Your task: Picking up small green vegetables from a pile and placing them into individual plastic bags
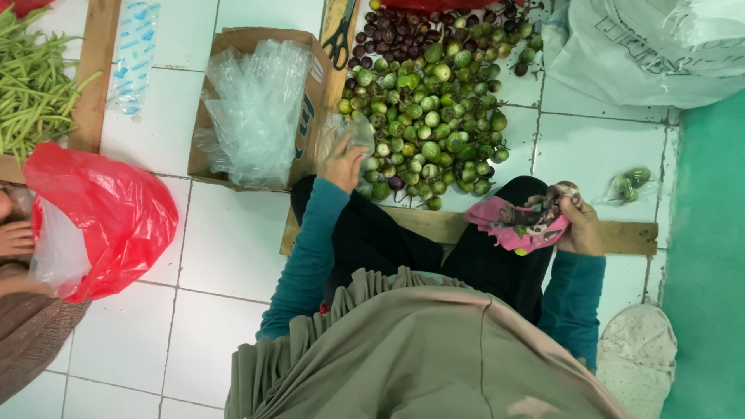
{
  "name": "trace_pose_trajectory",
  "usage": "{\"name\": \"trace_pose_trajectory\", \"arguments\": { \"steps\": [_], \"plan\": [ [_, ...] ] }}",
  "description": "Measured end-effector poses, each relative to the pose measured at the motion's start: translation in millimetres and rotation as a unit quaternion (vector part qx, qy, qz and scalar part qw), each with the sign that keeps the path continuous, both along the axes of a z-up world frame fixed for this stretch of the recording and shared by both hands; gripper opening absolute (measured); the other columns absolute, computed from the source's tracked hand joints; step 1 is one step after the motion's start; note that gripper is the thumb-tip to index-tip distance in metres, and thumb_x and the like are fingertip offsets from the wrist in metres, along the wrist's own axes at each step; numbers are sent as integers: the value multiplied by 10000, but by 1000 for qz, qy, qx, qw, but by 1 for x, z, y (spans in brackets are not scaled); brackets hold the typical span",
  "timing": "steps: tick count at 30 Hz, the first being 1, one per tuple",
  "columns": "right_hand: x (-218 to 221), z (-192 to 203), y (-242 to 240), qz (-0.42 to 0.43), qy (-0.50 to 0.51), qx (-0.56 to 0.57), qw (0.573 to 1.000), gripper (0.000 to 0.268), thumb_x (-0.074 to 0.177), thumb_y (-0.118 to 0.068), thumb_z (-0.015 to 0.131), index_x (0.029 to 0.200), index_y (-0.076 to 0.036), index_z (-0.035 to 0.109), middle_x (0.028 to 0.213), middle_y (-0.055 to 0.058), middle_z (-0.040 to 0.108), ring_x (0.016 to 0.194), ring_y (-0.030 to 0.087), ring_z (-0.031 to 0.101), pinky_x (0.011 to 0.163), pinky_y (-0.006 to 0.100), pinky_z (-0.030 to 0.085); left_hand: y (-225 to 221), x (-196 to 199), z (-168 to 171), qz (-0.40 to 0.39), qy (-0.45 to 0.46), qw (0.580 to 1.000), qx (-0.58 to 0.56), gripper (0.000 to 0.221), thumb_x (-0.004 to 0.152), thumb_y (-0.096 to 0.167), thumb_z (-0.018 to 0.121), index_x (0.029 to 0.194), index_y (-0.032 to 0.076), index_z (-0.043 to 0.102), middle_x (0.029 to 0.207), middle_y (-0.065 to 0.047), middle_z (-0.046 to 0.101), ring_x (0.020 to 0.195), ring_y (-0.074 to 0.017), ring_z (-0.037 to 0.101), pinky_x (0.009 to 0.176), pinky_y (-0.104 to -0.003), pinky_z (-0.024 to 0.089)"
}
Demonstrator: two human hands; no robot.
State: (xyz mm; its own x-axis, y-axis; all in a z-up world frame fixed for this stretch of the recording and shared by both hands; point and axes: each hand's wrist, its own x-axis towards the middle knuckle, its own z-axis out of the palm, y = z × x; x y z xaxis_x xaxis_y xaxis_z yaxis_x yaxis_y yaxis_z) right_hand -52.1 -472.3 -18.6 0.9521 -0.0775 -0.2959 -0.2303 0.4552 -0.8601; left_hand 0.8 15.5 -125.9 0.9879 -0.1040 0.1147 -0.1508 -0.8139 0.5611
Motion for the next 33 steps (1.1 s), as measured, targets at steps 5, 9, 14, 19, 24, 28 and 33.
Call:
{"name": "trace_pose_trajectory", "arguments": {
  "steps": [5, 9, 14, 19, 24, 28, 33],
  "plan": [
    [-11, -149, -11, -45, 113, -36, 992, 384, 963, -257, 818, 1281, -94, 676, 1107, 149, 727, 998, 291, 750, 902, 477, 616, -34, -21, 49, -10, 15, 999, 39, 338, 1130, 106, 505, 1441, 233, 542, 1590, -146, 420, 1456, -414, 423, 1171, -650, 461],
    [-1, -184, -3, -65, 112, -48, 990, 399, 962, -198, 820, 1320, -87, 683, 1116, 132, 732, 980, 257, 753, 851, 431, 636, -69, -34, 76, 104, -160, 980, 59, 309, 1136, 164, 475, 1313, 311, 681, 1584, -92, 443, 1392, -395, 461, 1059, -648, 488],
    [4, -156, 8, -52, 115, -68, 990, 374, 959, -188, 818, 1288, -61, 694, 1084, 143, 724, 959, 276, 742, 840, 450, 630, -120, -27, 28, 20, -217, 976, 6, 262, 1099, 156, 515, 1254, 277, 687, 1331, -62, 564, 985, -243, 563, 814, -434, 505],
    [11, -158, 9, -53, 131, -61, 988, 333, 941, -172, 828, 1238, -66, 721, 1050, 159, 730, 937, 291, 745, 822, 465, 630, -166, -16, -67, -36, -108, 992, 61, 182, 1068, 109, 587, 1231, 151, 656, 1246, -178, 555, 1021, -332, 625, 837, -531, 597],
    [11, -156, 9, -58, 144, -47, 987, 376, 926, -170, 841, 1258, -48, 714, 1058, 198, 731, 940, 330, 749, 795, 496, 629, -186, 9, -209, -255, 69, 879, 397, 386, 1040, 300, 659, 1381, 205, 504, 1562, -136, 328, 1433, -366, 269, 1010, -473, 387],
    [13, -153, 11, -69, 144, -29, 987, 379, 903, -164, 857, 1239, -51, 724, 1027, 200, 736, 923, 338, 756, 774, 496, 638, -182, 18, -224, -326, -35, 813, 481, 316, 1077, 232, 579, 1374, 149, 507, 1451, -130, 373, 1249, -315, 366, 887, -444, 391],
    [13, -147, 14, -64, 149, -27, 986, 370, 897, -155, 858, 1227, -50, 727, 1040, 198, 737, 936, 333, 756, 805, 496, 630, -160, 16, -226, -345, -151, 872, 314, 232, 1039, 275, 614, 1142, 68, 610, 1101, -160, 593, 1122, -360, 480, 904, -494, 403]
  ]
}}
